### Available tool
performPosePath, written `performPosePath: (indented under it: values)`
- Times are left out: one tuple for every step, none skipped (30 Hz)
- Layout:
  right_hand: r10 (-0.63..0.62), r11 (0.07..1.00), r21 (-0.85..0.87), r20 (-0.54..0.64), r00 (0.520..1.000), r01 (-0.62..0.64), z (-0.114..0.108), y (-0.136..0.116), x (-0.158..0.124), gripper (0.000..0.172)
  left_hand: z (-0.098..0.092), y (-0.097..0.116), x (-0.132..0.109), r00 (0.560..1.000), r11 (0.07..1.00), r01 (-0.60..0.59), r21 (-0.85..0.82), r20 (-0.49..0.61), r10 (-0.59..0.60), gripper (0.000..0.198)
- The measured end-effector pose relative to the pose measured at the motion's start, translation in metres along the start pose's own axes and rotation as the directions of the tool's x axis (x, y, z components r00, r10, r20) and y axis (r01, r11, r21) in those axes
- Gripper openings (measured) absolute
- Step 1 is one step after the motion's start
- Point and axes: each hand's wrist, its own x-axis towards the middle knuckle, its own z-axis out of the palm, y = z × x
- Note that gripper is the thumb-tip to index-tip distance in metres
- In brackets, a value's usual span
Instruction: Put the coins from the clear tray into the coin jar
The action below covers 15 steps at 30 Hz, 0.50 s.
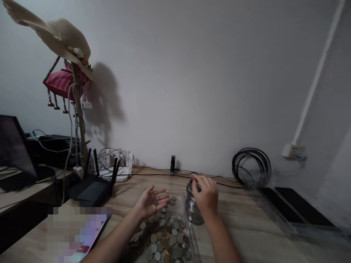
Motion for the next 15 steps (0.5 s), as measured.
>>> performPosePath:
  values:
    - [-0.040,0.996,0.079,0.059,0.997,0.035,0.003,-0.011,-0.004,0.027,0.001,0.000,-0.001,1.000,1.000,-0.004,-0.005,-0.001,0.004,0.052]
    - [-0.079,0.986,0.158,0.150,0.985,0.055,0.007,-0.023,-0.008,0.026,0.001,0.001,-0.001,1.000,1.000,-0.009,-0.010,0.001,0.009,0.054]
    - [-0.117,0.973,0.225,0.257,0.959,0.059,0.011,-0.035,-0.014,0.025,0.002,0.001,-0.001,1.000,1.000,-0.018,-0.017,0.009,0.018,0.054]
    - [-0.158,0.958,0.280,0.365,0.918,0.054,0.017,-0.046,-0.020,0.024,0.002,0.001,-0.001,0.999,0.999,-0.028,-0.021,0.022,0.028,0.055]
    - [-0.200,0.944,0.325,0.454,0.868,0.048,0.023,-0.056,-0.026,0.023,0.002,0.001,-0.001,0.999,0.999,-0.035,-0.019,0.039,0.035,0.055]
    - [-0.238,0.932,0.360,0.518,0.822,0.042,0.028,-0.064,-0.032,0.022,0.002,0.001,-0.002,0.998,0.999,-0.037,-0.013,0.056,0.037,0.056]
    - [-0.266,0.922,0.386,0.556,0.788,0.039,0.033,-0.070,-0.038,0.021,0.002,0.001,-0.002,0.997,0.999,-0.034,-0.002,0.074,0.034,0.056]
    - [-0.282,0.915,0.403,0.573,0.770,0.035,0.038,-0.074,-0.043,0.019,0.003,0.001,-0.003,0.995,1.000,-0.028,0.009,0.093,0.027,0.057]
    - [-0.286,0.911,0.412,0.576,0.765,0.030,0.041,-0.076,-0.046,0.019,0.003,0.001,-0.003,0.993,1.000,-0.022,0.017,0.112,0.020,0.057]
    - [-0.288,0.907,0.420,0.573,0.767,0.027,0.042,-0.077,-0.047,0.018,0.005,0.001,-0.004,0.991,1.000,-0.020,0.019,0.134,0.017,0.057]
    - [-0.291,0.905,0.425,0.566,0.771,0.030,0.042,-0.076,-0.047,0.018,0.006,0.001,-0.006,0.987,1.000,-0.023,0.014,0.157,0.020,0.056]
    - [-0.296,0.904,0.426,0.553,0.779,0.041,0.041,-0.074,-0.044,0.019,0.007,0.000,-0.007,0.984,1.000,-0.028,0.004,0.177,0.027,0.055]
    - [-0.297,0.905,0.421,0.528,0.796,0.058,0.038,-0.071,-0.041,0.020,0.008,0.000,-0.007,0.981,0.999,-0.032,-0.006,0.192,0.032,0.053]
    - [-0.291,0.909,0.408,0.488,0.823,0.079,0.033,-0.067,-0.036,0.022,0.009,-0.001,-0.007,0.979,0.999,-0.033,-0.007,0.199,0.034,0.051]
    - [-0.273,0.917,0.386,0.427,0.862,0.100,0.027,-0.061,-0.029,0.024,0.009,-0.002,-0.007,0.981,1.000,-0.031,0.005,0.194,0.029,0.049]
